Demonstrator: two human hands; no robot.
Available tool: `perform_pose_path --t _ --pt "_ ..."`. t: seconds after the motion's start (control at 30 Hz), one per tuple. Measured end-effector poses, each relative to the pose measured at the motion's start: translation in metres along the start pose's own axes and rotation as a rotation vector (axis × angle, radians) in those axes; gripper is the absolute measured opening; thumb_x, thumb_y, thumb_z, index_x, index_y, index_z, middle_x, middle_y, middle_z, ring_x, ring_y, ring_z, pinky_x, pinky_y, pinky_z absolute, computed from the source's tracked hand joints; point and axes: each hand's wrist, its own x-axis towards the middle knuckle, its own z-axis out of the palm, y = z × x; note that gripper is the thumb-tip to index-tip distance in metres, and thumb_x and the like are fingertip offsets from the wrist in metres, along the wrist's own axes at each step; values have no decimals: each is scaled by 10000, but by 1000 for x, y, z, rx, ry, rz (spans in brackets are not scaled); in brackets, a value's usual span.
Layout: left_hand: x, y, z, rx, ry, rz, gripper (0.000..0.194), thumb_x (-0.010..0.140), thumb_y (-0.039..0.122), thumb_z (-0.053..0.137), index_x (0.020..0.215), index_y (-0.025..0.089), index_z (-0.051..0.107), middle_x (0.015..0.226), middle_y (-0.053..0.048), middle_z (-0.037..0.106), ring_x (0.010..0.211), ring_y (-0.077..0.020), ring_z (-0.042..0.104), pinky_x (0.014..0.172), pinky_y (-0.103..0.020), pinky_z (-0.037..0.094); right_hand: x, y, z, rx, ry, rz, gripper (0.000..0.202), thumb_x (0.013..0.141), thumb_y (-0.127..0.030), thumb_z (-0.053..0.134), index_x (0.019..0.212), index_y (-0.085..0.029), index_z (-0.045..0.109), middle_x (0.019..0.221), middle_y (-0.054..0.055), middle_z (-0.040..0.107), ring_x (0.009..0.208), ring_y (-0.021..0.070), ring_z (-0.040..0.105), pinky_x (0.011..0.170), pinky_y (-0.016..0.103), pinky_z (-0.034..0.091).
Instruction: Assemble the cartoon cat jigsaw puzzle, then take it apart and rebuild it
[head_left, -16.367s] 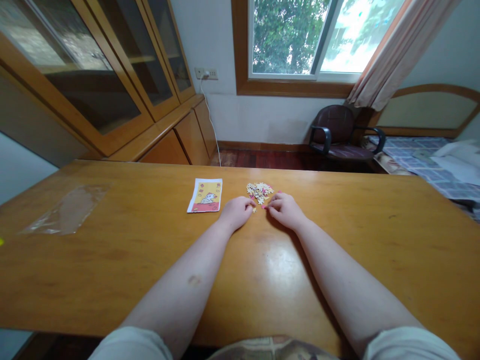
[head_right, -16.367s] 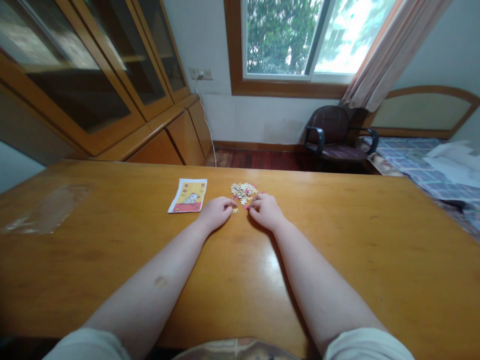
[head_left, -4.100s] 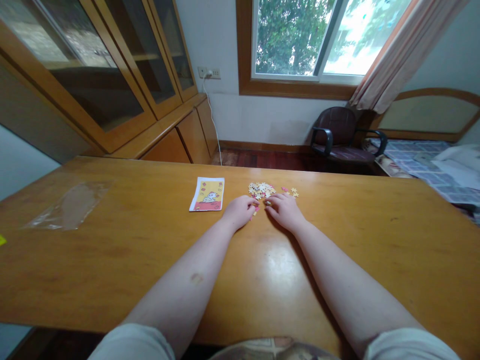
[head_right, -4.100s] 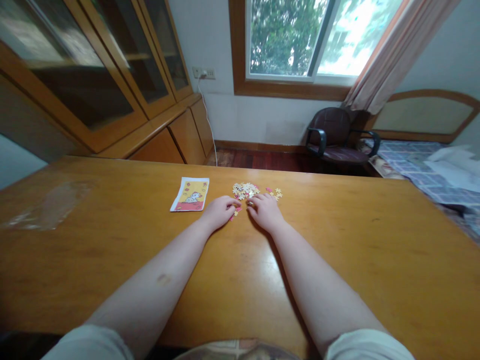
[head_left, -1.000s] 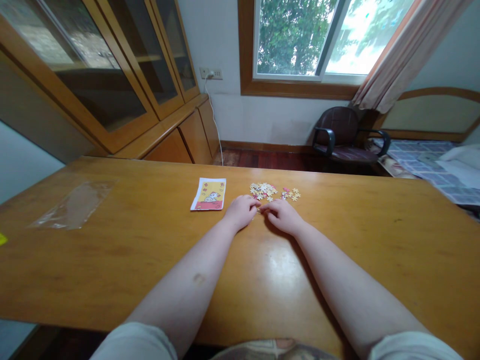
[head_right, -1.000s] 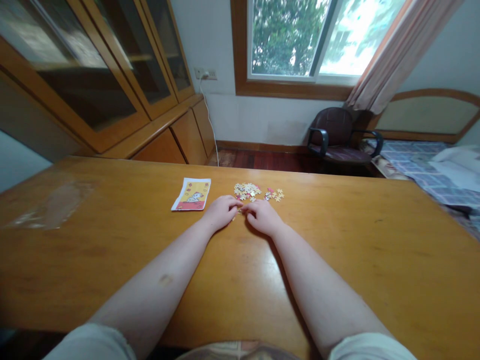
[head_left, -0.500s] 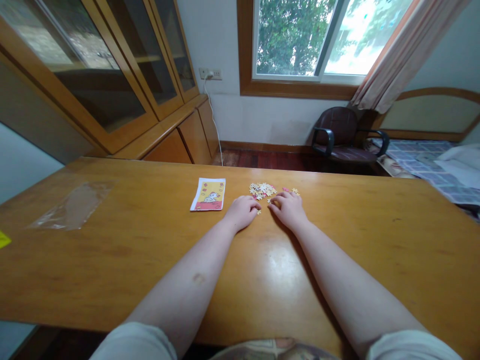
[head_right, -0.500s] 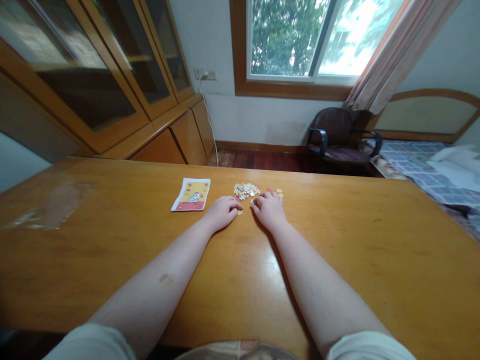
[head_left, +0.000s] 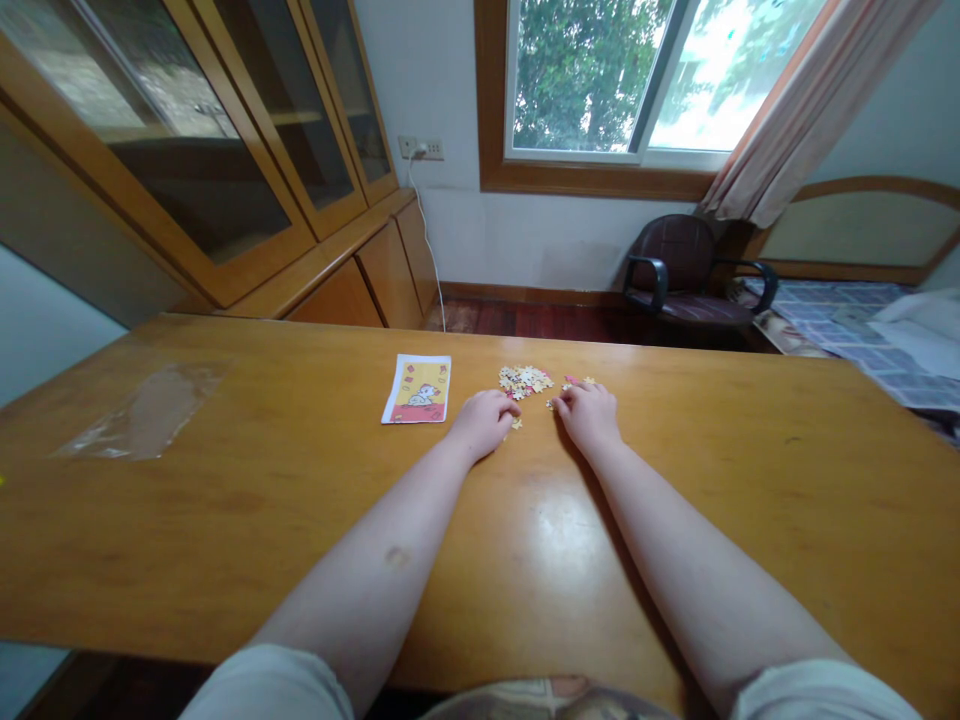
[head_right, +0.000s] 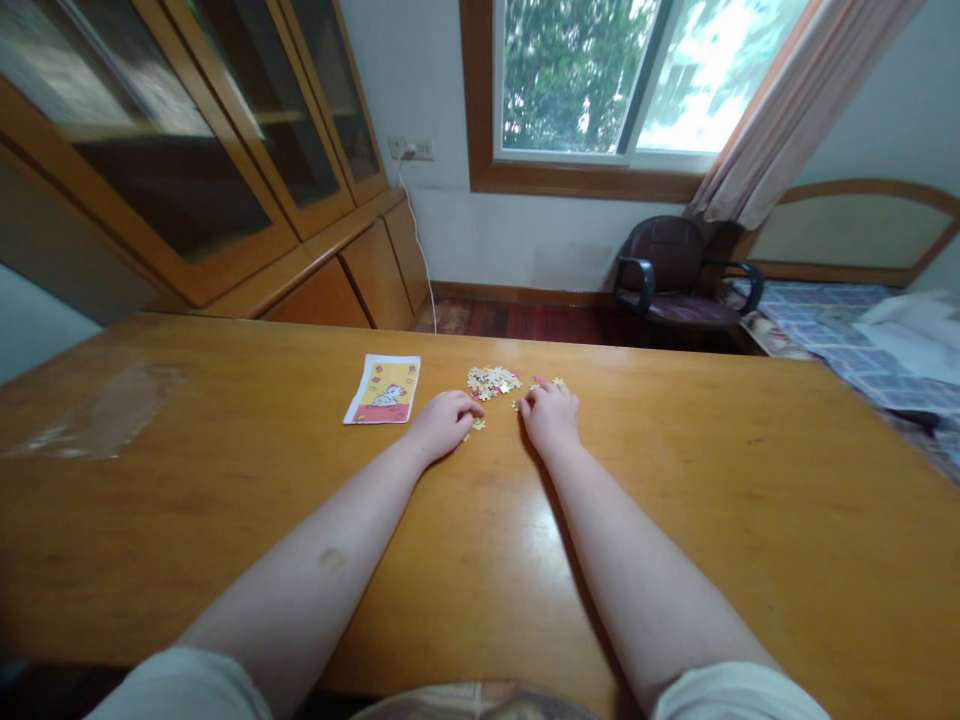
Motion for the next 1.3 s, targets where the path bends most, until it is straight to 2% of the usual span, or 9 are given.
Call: perform_pose_path --t 0.2,0.3,0.4,0.53,0.63,0.9,1.0,1.17,1.3 --pt "0 1 -1 -1 -1 -21 294 795 155 468 897 205 739 958 -46 700 940 -197 616 888 -322 478 -1 -1 -3 70 -35 -113 346 900 -365 479 719 -209 730 884 88 699 928 242 569 834 374 375" --pt "0 2 -1 2 -13 -29 293 803 163 467 906 207 738 967 -46 701 944 -198 616 888 -321 477 -1 0 -3 46 -2 -54 327 893 -358 484 752 -209 739 922 99 701 938 260 561 828 393 381" --pt "0 2 0 4 -13 -29 291 805 162 469 908 207 738 967 -48 700 945 -198 615 894 -324 475 -2 -2 -2 50 -3 -63 284 888 -375 506 938 -211 733 1062 101 687 1043 289 531 894 430 370" --pt "0 0 1 10 -1 -19 287 815 170 473 916 215 738 948 -46 696 937 -196 612 905 -327 470 -7 -8 -1 36 -122 -317 465 873 -492 529 1279 -270 576 1380 70 518 1285 338 370 1062 528 222" --pt "0 -1 2 14 0 -16 283 822 181 474 919 212 738 944 -50 694 932 -198 613 904 -330 471 -10 -10 1 14 -186 -371 518 880 -535 497 1337 -292 520 1438 53 455 1351 367 279 1087 609 114" --pt "1 -1 2 -1 1 -17 288 816 170 469 916 205 737 968 -49 702 947 -195 615 902 -325 475 -5 -7 0 95 -138 -281 223 870 -338 553 1023 -266 699 1173 47 663 1249 297 435 1095 615 96" --pt "1 0 1 -8 -12 -27 292 814 172 467 918 206 738 967 -48 703 949 -192 615 910 -323 472 -5 -8 -1 136 -111 -278 198 873 -303 538 959 -258 711 1076 44 701 1165 261 506 1103 582 105" --pt "1 0 0 -11 -10 -30 290 812 175 468 914 209 738 963 -47 702 942 -195 616 898 -323 478 -6 -10 -6 222 -113 -399 205 871 -277 520 913 -254 719 988 33 719 1041 211 566 1118 487 152" --pt "1 -1 1 -9 3 -28 287 807 164 470 904 207 737 953 -48 701 929 -198 619 881 -320 483 -5 -7 -5 194 -35 -252 224 852 -231 508 887 -231 729 1014 54 705 1068 239 545 1103 497 180"
